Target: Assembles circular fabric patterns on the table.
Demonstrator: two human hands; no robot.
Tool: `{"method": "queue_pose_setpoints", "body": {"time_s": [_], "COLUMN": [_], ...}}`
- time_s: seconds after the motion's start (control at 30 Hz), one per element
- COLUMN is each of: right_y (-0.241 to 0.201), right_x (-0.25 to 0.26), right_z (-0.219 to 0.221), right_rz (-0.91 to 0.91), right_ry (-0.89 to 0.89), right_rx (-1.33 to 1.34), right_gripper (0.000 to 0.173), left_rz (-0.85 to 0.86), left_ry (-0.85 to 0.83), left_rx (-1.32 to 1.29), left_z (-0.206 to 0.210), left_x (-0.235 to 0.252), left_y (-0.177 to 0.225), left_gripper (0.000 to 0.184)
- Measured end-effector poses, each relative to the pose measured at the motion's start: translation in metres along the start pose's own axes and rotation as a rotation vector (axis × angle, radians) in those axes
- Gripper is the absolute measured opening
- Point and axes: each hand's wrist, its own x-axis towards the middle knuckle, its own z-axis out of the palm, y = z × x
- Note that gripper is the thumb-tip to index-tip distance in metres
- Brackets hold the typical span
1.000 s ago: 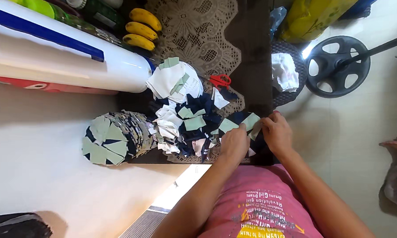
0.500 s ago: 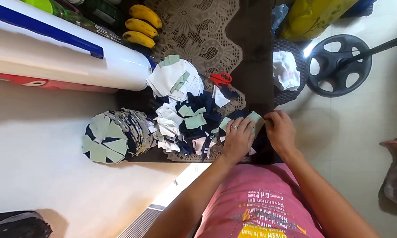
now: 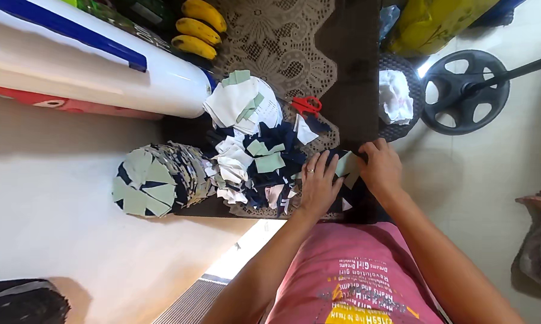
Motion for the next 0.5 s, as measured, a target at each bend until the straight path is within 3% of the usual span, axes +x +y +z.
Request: {"method": "queue_pose_setpoints", "body": {"time_s": [0.5], "right_y": [0.0012], "right_x": [-0.0004], "right_z": [0.0005], "right_rz": [-0.013], "right_ry": [0.008], "right_rx": [0.007], "right_gripper": [0.015], "left_rz": [0.026], "left_ry": [0.007], "left_rx": [0.039], "left_z": [0.0037], "left_x": [-0.0004], "left_y": [-0.0023], "left_gripper": [0.052]}}
